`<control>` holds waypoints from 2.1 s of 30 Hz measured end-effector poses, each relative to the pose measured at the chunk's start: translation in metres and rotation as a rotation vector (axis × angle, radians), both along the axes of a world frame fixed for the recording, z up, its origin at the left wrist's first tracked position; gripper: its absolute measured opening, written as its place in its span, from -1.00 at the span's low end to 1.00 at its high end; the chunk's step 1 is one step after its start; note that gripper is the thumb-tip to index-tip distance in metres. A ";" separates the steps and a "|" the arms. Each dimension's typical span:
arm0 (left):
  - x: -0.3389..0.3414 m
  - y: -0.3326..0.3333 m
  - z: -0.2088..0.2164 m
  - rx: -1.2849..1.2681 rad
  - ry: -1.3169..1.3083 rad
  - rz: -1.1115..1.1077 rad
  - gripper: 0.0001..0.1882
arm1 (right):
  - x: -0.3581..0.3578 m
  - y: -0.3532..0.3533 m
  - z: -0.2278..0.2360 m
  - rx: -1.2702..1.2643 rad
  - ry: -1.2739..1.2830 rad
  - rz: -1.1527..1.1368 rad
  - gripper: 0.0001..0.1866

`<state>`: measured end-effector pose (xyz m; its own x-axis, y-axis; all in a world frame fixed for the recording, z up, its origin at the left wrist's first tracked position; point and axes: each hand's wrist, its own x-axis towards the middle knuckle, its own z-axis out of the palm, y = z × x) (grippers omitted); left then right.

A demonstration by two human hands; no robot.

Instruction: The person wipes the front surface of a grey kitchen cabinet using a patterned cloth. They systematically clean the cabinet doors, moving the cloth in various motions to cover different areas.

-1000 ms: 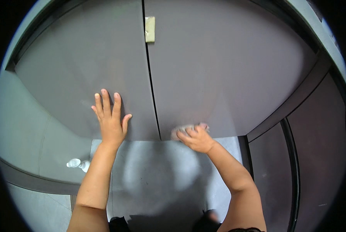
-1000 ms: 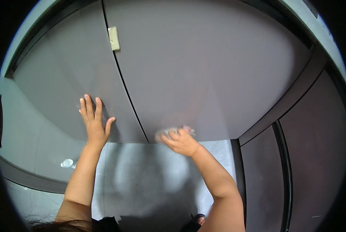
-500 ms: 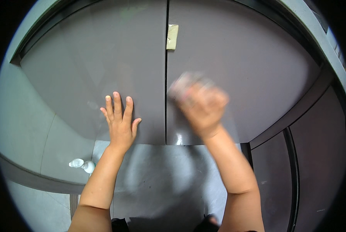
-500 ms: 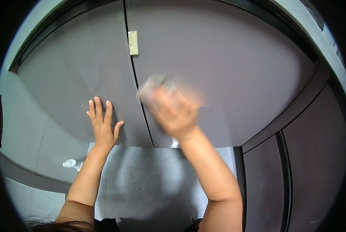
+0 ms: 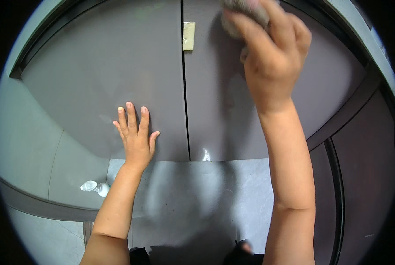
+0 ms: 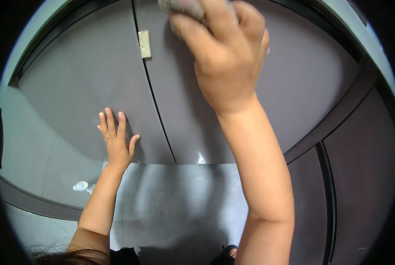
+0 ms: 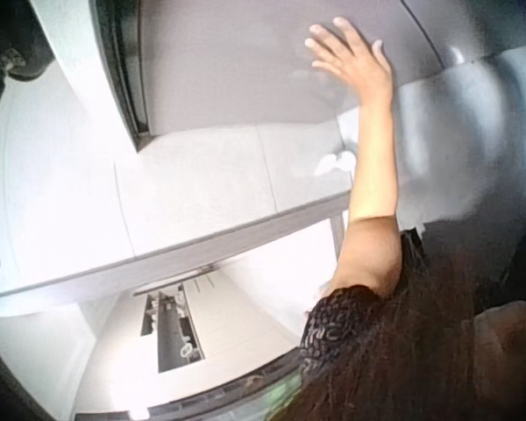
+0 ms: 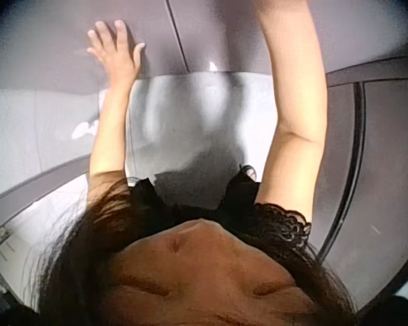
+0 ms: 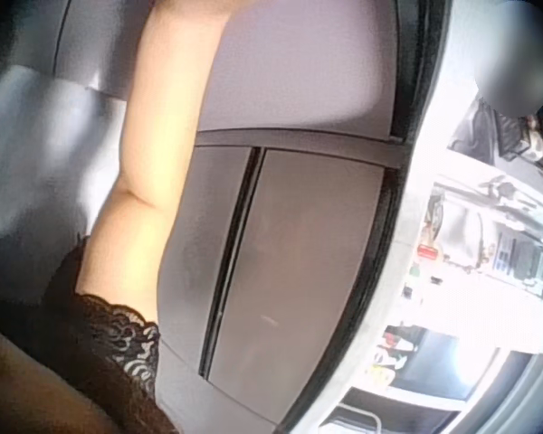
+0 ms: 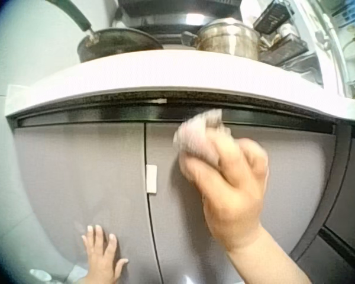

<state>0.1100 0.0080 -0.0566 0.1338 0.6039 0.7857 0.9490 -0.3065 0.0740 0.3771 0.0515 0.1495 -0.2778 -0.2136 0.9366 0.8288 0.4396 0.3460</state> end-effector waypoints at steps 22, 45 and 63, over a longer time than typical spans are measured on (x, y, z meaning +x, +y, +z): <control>0.002 -0.001 -0.001 0.018 -0.002 -0.008 -0.08 | 0.039 0.000 -0.109 -0.086 0.150 -0.156 -0.80; 0.005 -0.003 0.001 -0.006 0.001 0.003 -0.07 | 0.012 0.000 -0.143 -0.179 0.083 0.047 -0.67; 0.003 0.001 -0.004 0.019 0.035 0.027 -0.07 | 0.087 0.008 -0.139 -0.220 0.821 -0.292 -0.46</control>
<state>0.1130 0.0094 -0.0605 0.1456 0.5929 0.7920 0.9588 -0.2820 0.0349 0.4646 0.0599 0.0104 0.4825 -0.0316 0.8753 0.8670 0.1589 -0.4722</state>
